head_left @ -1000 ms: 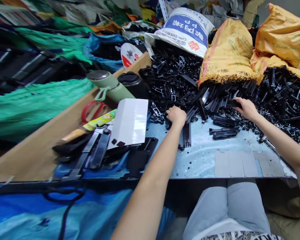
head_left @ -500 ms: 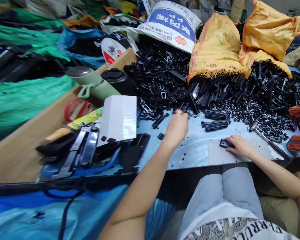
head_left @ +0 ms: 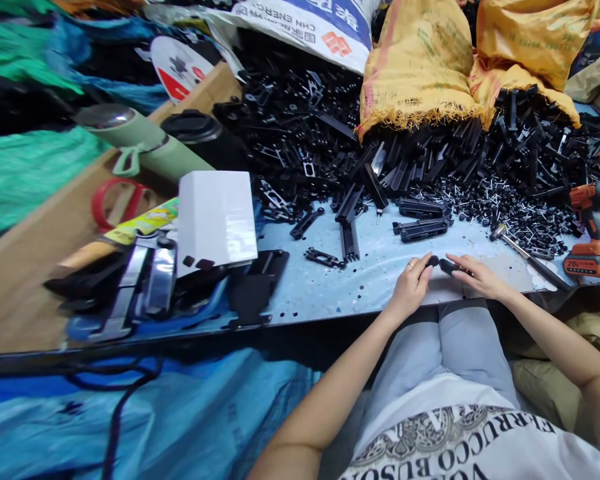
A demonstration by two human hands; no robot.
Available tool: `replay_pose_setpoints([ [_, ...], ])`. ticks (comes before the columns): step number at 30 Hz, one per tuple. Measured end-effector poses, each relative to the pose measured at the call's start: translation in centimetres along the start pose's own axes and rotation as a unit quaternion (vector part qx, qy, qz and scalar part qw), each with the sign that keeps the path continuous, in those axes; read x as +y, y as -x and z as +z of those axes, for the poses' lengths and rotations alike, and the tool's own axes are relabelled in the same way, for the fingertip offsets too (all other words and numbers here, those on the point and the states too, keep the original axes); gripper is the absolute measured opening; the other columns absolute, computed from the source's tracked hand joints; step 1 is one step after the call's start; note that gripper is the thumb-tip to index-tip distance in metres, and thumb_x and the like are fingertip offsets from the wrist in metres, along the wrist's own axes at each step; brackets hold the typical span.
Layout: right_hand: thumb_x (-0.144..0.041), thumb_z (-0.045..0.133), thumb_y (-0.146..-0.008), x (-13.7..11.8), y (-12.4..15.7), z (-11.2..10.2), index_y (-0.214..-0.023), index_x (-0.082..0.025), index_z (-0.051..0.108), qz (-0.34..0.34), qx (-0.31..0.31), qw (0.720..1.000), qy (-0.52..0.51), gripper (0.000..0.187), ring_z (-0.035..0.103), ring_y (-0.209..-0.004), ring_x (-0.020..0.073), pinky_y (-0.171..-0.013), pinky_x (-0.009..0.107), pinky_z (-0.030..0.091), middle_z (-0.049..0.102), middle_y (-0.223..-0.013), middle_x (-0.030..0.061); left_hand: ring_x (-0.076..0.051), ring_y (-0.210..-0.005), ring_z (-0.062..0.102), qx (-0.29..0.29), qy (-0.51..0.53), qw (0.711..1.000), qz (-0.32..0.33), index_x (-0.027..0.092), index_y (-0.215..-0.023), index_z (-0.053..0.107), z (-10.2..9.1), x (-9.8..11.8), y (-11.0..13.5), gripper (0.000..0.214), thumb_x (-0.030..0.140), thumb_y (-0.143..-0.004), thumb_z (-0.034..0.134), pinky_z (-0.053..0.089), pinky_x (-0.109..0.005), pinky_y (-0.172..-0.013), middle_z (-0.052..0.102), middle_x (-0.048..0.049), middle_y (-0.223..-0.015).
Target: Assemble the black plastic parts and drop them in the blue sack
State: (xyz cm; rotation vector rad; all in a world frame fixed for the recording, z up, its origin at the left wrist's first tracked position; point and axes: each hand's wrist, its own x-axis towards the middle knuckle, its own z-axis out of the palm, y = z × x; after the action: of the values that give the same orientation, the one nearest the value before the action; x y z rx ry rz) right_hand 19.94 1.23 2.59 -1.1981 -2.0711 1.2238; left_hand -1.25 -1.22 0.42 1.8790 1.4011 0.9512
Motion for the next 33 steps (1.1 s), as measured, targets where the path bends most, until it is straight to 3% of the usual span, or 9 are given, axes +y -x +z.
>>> replay_pose_setpoints([
  [3,-0.054,0.04,-0.09,-0.8,-0.2,1.5,-0.142,-0.026,0.034,0.067,0.026,0.985,-0.156,0.06,0.06,-0.072,0.0156,-0.068,0.031,0.053,0.061,-0.082,0.003,-0.009,-0.059,0.053,0.013,0.093,0.995,-0.021,0.015,-0.127,0.053,0.8,1.2,0.6,0.042,0.037,-0.095,0.036,0.049,-0.026,-0.064,0.057,-0.0039,-0.085],
  [6,-0.055,0.04,-0.09,-1.1,-0.7,2.3,-0.144,-0.022,0.031,0.077,0.026,0.968,-0.239,0.064,0.056,-0.061,0.0125,-0.058,0.027,0.051,0.058,-0.072,0.0011,-0.012,-0.067,0.054,0.055,0.089,0.994,-0.023,0.016,-0.121,0.059,0.7,2.2,0.5,0.038,0.034,-0.092,0.042,0.048,-0.027,-0.07,0.057,-0.0035,-0.081],
  [13,-0.048,0.045,-0.09,-0.6,-0.6,-0.1,-0.134,-0.025,0.049,-0.055,-0.027,0.992,-0.107,0.049,0.05,-0.063,0.0073,-0.056,0.021,0.047,0.052,-0.089,0.0027,-0.014,-0.075,0.054,0.042,0.017,0.999,0.021,0.015,-0.118,0.062,-0.2,2.4,0.7,0.034,0.027,-0.089,0.049,0.047,-0.027,-0.073,0.055,-0.0037,-0.079],
  [16,-0.047,0.041,-0.092,-1.1,-0.3,1.0,-0.137,-0.026,0.044,-0.064,0.001,0.993,-0.103,0.05,0.049,-0.06,0.0072,-0.054,0.022,0.048,0.051,-0.089,0.0026,-0.013,-0.077,0.055,0.112,0.029,0.992,0.046,0.016,-0.119,0.06,0.7,3.3,0.9,0.034,0.028,-0.092,0.045,0.047,-0.026,-0.073,0.055,-0.0041,-0.081],
  [20,-0.047,0.033,-0.094,-1.8,0.1,3.6,-0.142,-0.028,0.036,-0.075,0.115,0.982,-0.128,0.051,0.049,-0.058,0.0086,-0.051,0.025,0.049,0.05,-0.093,0.0046,-0.013,-0.083,0.056,0.218,0.042,0.973,0.066,0.019,-0.122,0.057,1.6,4.4,0.8,0.034,0.027,-0.094,0.039,0.048,-0.028,-0.077,0.058,-0.0058,-0.089],
  [25,-0.045,0.032,-0.095,-1.2,0.2,4.4,-0.143,-0.028,0.033,-0.112,0.103,0.984,-0.093,0.051,0.051,-0.061,0.009,-0.054,0.025,0.05,0.052,-0.097,0.005,-0.014,-0.083,0.057,0.171,0.029,0.979,0.108,0.019,-0.119,0.059,1.1,3.5,0.5,0.034,0.029,-0.094,0.039,0.049,-0.027,-0.075,0.059,-0.0062,-0.09],
  [28,-0.044,0.03,-0.096,-0.1,-1.3,3.0,-0.142,-0.027,0.036,-0.104,0.057,0.993,-0.01,0.05,0.057,-0.077,0.0127,-0.071,0.03,0.053,0.056,-0.105,0.0067,-0.017,-0.091,0.058,0.179,-0.003,0.983,0.041,0.019,-0.121,0.057,1.5,2.5,0.7,0.036,0.029,-0.094,0.036,0.049,-0.032,-0.081,0.061,-0.0084,-0.096],
  [30,-0.043,0.034,-0.095,0.9,-3.0,0.3,-0.137,-0.025,0.043,-0.074,0.057,0.992,0.079,0.047,0.058,-0.093,0.0165,-0.087,0.034,0.049,0.059,-0.111,0.0075,-0.022,-0.1,0.058,0.171,-0.057,0.983,-0.019,0.018,-0.128,0.051,1.9,2.0,0.9,0.039,0.026,-0.093,0.036,0.049,-0.038,-0.085,0.059,-0.0122,-0.106],
  [33,-0.036,0.039,-0.093,3.2,-6.0,-6.9,-0.129,-0.02,0.051,0.041,0.205,0.954,0.213,0.041,0.053,-0.109,0.0207,-0.097,0.037,0.042,0.057,-0.121,0.0107,-0.029,-0.122,0.045,0.059,-0.187,0.981,0.003,0.022,-0.134,0.045,1.8,1.5,0.5,0.049,0.014,-0.086,0.041,0.038,-0.051,-0.099,0.048,-0.0154,-0.13],
])
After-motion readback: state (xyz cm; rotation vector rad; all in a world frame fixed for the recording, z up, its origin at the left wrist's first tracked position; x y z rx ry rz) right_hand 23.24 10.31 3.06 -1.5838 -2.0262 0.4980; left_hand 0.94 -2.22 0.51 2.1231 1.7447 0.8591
